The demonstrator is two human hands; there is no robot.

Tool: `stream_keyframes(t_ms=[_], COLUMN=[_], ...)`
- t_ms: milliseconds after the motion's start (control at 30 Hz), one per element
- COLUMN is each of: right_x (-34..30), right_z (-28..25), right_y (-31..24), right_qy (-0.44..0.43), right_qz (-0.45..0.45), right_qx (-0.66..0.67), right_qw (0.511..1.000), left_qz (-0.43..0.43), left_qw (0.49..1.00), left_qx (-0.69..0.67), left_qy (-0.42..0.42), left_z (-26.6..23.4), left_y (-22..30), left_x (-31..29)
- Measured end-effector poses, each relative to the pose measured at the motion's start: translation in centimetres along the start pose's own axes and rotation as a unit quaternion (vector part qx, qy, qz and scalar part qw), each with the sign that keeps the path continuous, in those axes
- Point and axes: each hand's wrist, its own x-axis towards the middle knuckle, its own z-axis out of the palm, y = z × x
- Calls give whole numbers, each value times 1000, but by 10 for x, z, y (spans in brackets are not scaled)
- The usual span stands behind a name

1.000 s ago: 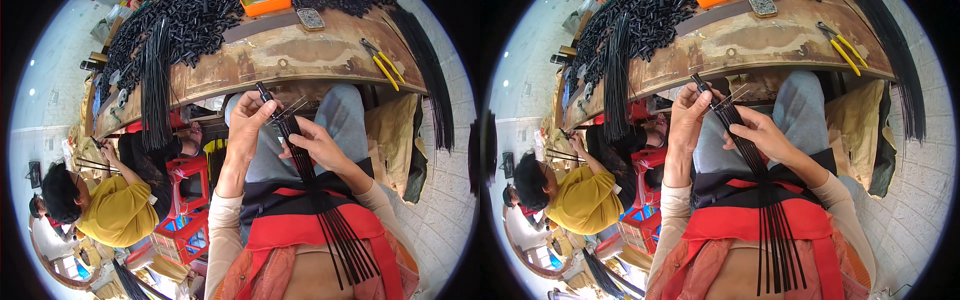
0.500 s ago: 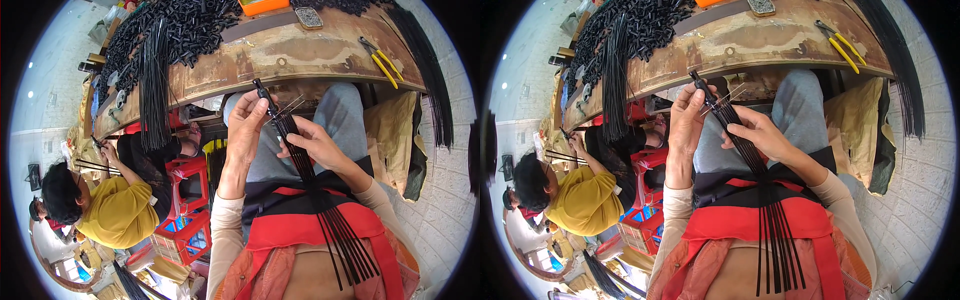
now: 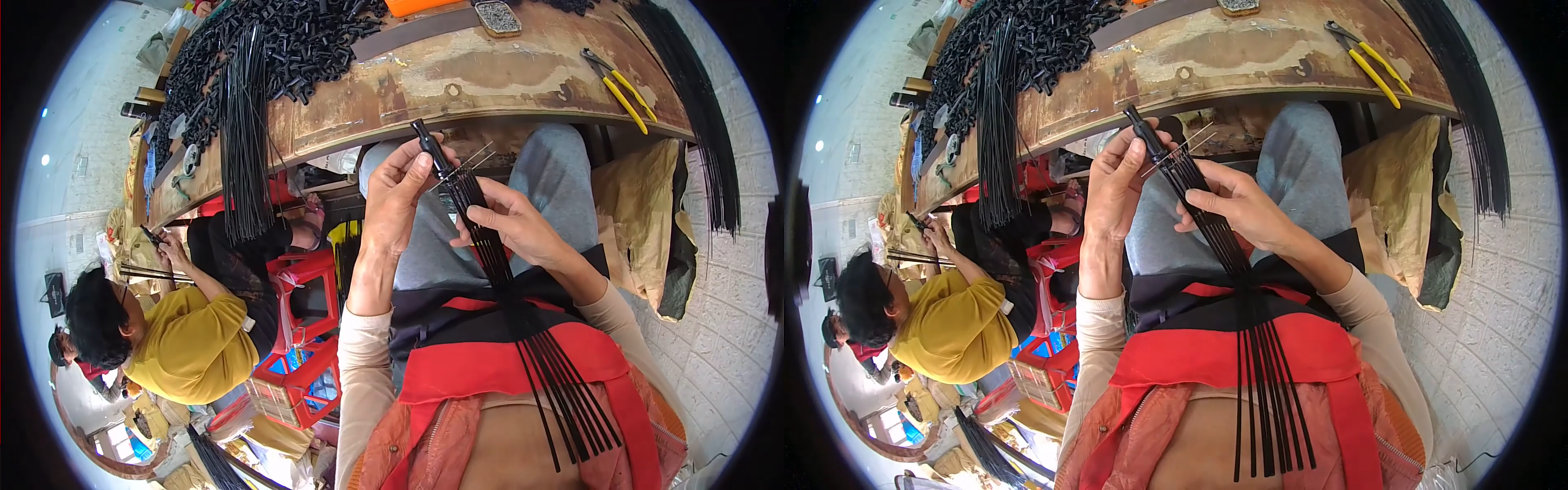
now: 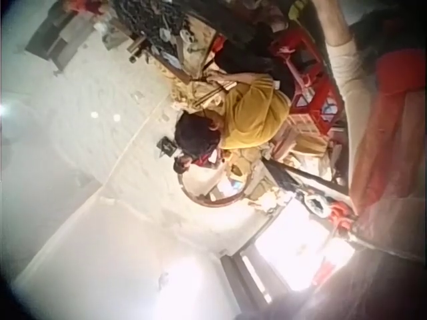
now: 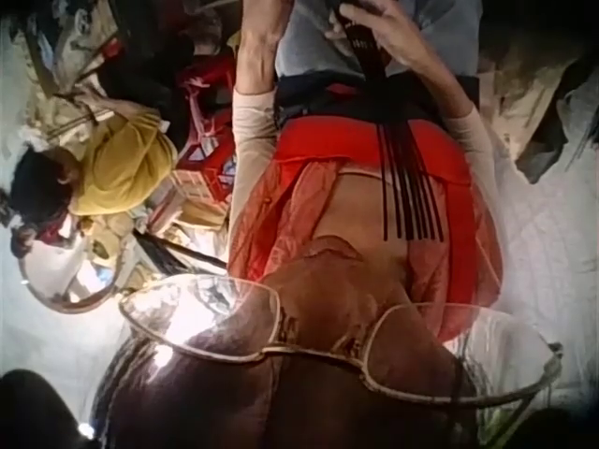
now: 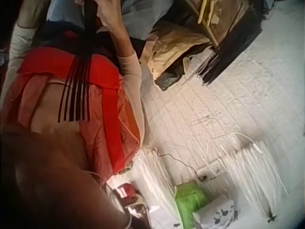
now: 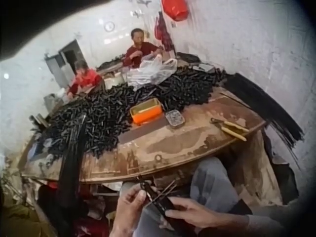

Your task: Assembling and inspecting black plastic components at a production workbench using pliers.

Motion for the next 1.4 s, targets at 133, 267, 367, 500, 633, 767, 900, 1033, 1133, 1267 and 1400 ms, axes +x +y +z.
stream_keyframes(t_ms=[133,267,367,500,633,767,900,1033,1133,1267,1400], right_x=[1,1,1,0,1,-1,0,0,1,1,1], right_z=[-2,-1,-1,4,3,6,5,5,9,7,6], right_y=[3,4,3,1,2,1,0,-1,-1,-1,0], right_qy=[7,3,6,-4,-11,-22,-7,-1,-4,-3,-1], right_qz=[-5,-8,-8,1,0,-4,-3,-3,-4,-4,-8], right_qx=[-4,-5,1,-15,2,7,-9,-18,-48,-44,-35], right_qw=[1000,1000,1000,1000,1000,1000,1000,1000,999,999,999], left_qz=[-2,14,17,41,34,34,14,15,35,39,30], left_qw=[1000,998,997,996,995,997,999,998,996,992,991], left_qx=[2,27,-13,34,50,48,-19,-16,36,61,70], left_qy=[12,57,70,75,83,45,41,53,75,105,111], left_z=[3,10,14,11,-1,-2,7,3,2,2,3], left_y=[0,3,6,8,3,0,8,4,5,9,8], left_x=[-4,-10,-17,-21,-14,-14,-13,-12,-9,-2,-2])
